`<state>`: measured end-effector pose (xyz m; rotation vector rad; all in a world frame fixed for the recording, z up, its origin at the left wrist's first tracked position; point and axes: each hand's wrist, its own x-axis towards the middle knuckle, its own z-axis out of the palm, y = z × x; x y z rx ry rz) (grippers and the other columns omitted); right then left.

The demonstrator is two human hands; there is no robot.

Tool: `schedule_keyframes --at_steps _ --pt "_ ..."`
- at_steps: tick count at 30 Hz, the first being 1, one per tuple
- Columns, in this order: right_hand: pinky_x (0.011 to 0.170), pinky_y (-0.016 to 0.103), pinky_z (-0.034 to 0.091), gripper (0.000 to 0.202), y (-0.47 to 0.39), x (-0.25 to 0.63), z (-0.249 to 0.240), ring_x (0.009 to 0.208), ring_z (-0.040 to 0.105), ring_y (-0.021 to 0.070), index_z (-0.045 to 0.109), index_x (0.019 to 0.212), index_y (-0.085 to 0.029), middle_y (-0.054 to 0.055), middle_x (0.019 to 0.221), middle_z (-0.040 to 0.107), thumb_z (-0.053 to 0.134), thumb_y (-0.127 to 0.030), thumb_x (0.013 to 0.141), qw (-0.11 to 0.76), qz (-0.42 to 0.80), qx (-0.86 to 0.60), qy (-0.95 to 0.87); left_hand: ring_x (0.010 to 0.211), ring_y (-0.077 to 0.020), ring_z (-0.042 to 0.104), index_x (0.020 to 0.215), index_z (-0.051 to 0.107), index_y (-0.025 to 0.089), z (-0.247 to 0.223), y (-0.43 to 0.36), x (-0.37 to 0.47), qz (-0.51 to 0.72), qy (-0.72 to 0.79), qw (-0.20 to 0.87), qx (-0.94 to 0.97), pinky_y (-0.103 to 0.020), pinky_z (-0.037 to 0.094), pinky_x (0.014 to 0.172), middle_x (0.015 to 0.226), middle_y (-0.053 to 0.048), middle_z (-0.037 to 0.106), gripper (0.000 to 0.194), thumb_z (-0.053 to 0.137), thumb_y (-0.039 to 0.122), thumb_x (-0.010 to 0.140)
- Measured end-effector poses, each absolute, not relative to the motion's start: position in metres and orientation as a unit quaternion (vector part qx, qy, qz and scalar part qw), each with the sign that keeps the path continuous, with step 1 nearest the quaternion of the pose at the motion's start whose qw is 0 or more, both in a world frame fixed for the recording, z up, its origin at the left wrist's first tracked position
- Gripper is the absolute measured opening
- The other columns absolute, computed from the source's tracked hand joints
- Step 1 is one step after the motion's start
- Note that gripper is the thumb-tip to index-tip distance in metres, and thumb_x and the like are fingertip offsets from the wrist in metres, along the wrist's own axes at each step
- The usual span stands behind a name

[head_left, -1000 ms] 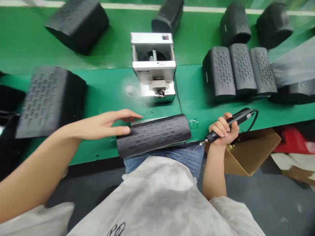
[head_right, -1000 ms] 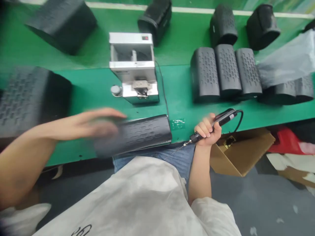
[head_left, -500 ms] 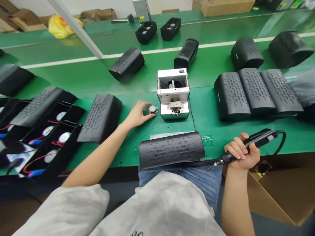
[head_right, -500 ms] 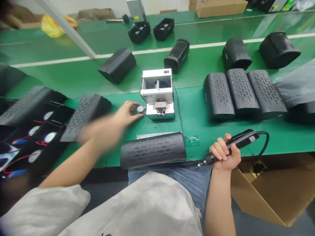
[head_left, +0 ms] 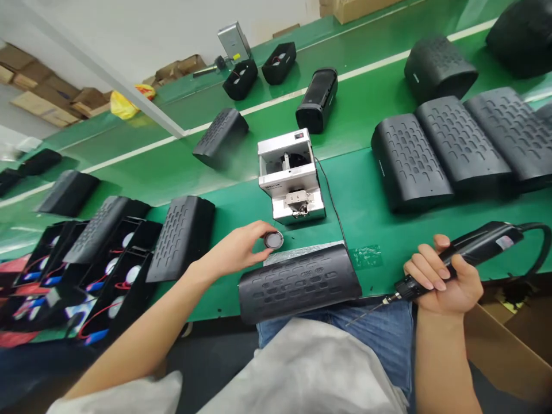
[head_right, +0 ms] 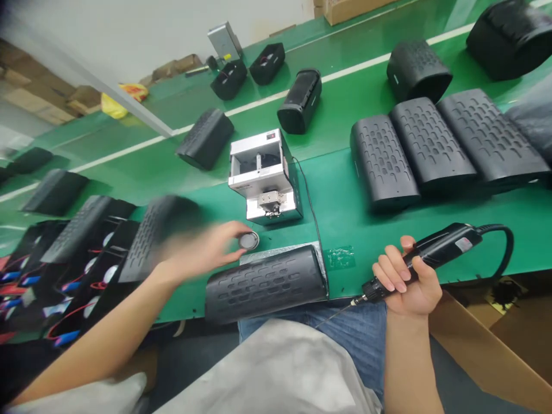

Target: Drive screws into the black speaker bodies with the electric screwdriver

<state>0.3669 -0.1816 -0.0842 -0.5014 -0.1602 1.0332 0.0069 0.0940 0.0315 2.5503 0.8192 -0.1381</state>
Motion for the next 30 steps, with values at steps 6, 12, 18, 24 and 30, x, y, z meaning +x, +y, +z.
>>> schedule_keyframes --at_steps 6,12,18,24,30 --pt "0.032 0.021 0.021 0.032 -0.185 0.363 -0.081 0.035 0.012 0.0029 0.070 0.110 -0.025 -0.015 0.059 0.030 0.096 -0.034 0.093 0.830 0.501 -0.217 -0.111 0.122 -0.0311 0.084 0.151 0.070 0.029 0.023 0.091 0.033 -0.117 0.200 0.179 0.956 -0.045 0.070 0.108 0.143 -0.014 0.078 0.039 0.069 0.033 0.113" --pt "0.031 0.021 0.023 0.028 -0.184 0.358 -0.074 0.032 0.016 0.0032 0.072 0.109 -0.029 -0.014 0.057 0.035 0.096 -0.038 0.097 0.828 0.511 -0.199 -0.120 0.114 -0.0271 0.084 0.155 0.067 0.029 0.031 0.088 0.076 -0.161 0.114 0.154 0.968 -0.040 0.072 0.098 0.151 -0.015 0.072 0.037 0.057 0.027 0.120" --pt "0.037 0.020 0.036 0.027 -0.184 0.354 -0.075 0.033 0.023 0.0037 0.072 0.111 -0.031 -0.013 0.059 0.039 0.095 -0.040 0.100 0.823 0.536 -0.153 -0.112 0.107 -0.0253 0.085 0.161 0.063 0.029 0.032 0.094 0.130 -0.214 0.020 0.176 0.961 -0.039 0.073 0.095 0.155 -0.017 0.069 0.040 0.046 0.027 0.125" --pt "0.042 0.020 0.042 0.023 -0.183 0.355 -0.077 0.038 0.031 0.0047 0.072 0.113 -0.031 -0.012 0.061 0.043 0.092 -0.038 0.104 0.819 0.545 -0.121 -0.130 0.126 -0.0280 0.082 0.161 0.063 0.028 0.042 0.092 0.155 -0.197 0.026 0.235 0.951 -0.042 0.071 0.109 0.159 -0.017 0.067 0.040 0.054 0.024 0.123" --pt "0.045 0.018 0.047 0.018 -0.176 0.360 -0.085 0.040 0.034 0.0048 0.070 0.121 -0.029 -0.013 0.065 0.046 0.081 -0.039 0.110 0.823 0.529 -0.072 -0.195 0.113 -0.0240 0.083 0.151 0.075 0.029 0.076 0.063 0.232 -0.216 0.014 0.195 0.957 -0.037 0.070 0.105 0.156 -0.011 0.071 0.036 0.067 0.022 0.117"
